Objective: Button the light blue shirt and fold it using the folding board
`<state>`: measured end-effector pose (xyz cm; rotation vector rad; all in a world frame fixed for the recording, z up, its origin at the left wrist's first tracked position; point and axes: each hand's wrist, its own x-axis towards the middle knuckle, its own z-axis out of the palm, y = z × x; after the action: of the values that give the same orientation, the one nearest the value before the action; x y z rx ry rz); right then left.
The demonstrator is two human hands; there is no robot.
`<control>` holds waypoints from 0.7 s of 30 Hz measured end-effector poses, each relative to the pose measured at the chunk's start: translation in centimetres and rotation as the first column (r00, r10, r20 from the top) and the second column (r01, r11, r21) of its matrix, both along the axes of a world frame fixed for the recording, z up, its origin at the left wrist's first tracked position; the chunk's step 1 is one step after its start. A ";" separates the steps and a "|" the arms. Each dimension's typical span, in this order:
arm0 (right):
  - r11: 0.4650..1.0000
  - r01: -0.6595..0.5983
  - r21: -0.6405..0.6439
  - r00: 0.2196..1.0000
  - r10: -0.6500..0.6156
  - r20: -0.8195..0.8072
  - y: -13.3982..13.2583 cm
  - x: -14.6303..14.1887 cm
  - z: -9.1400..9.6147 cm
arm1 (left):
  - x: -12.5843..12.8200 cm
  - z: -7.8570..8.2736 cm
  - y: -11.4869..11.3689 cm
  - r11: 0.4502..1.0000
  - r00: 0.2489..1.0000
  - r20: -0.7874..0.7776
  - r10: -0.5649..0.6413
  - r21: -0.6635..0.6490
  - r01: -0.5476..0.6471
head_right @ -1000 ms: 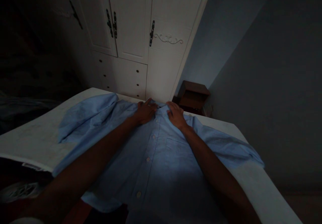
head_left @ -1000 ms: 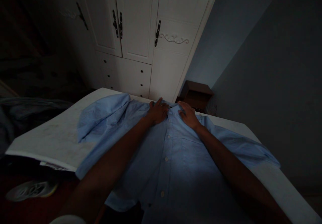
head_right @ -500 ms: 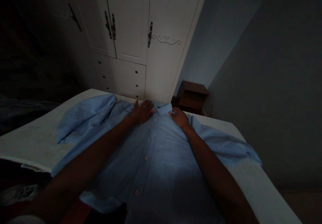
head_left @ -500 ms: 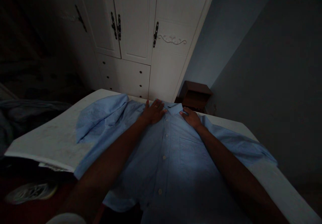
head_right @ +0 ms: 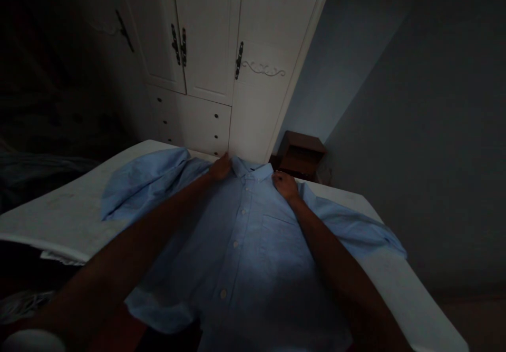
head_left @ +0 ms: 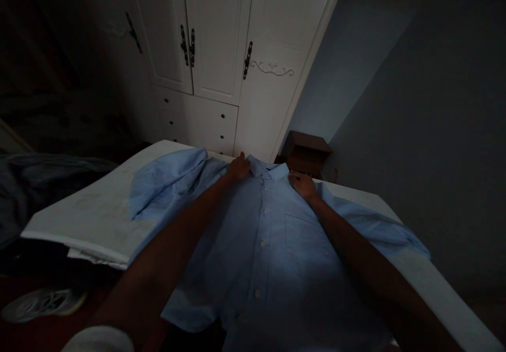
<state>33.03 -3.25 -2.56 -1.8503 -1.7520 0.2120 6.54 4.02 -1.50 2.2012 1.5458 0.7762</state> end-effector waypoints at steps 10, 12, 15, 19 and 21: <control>0.919 -0.395 -0.002 0.896 0.386 0.218 2.6 -3.6 3.7 | 0.0 3.4 3.0 0.920 0.909 -0.182 -0.374 0.048 0.388; 0.865 -0.487 -0.122 0.824 0.502 0.263 3.6 -3.9 4.3 | 0.6 3.7 3.8 0.912 0.890 -0.230 -0.394 0.022 0.409; 0.800 -0.561 -0.211 0.778 0.597 0.195 5.1 -3.0 4.7 | 0.8 4.1 4.7 0.889 0.849 -0.286 -0.445 -0.023 0.458; 0.818 -0.555 -0.148 0.823 0.567 0.046 6.3 -1.2 3.5 | 0.1 4.1 5.4 0.909 0.872 -0.274 -0.404 -0.011 0.418; 0.869 -0.485 -0.096 0.875 0.482 -0.050 6.6 -0.8 2.7 | -0.1 3.6 5.5 0.938 0.911 -0.241 -0.334 0.010 0.346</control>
<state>32.27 3.39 0.12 -1.4303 -2.2002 0.5280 6.48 9.55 2.12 2.5829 1.1920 0.4646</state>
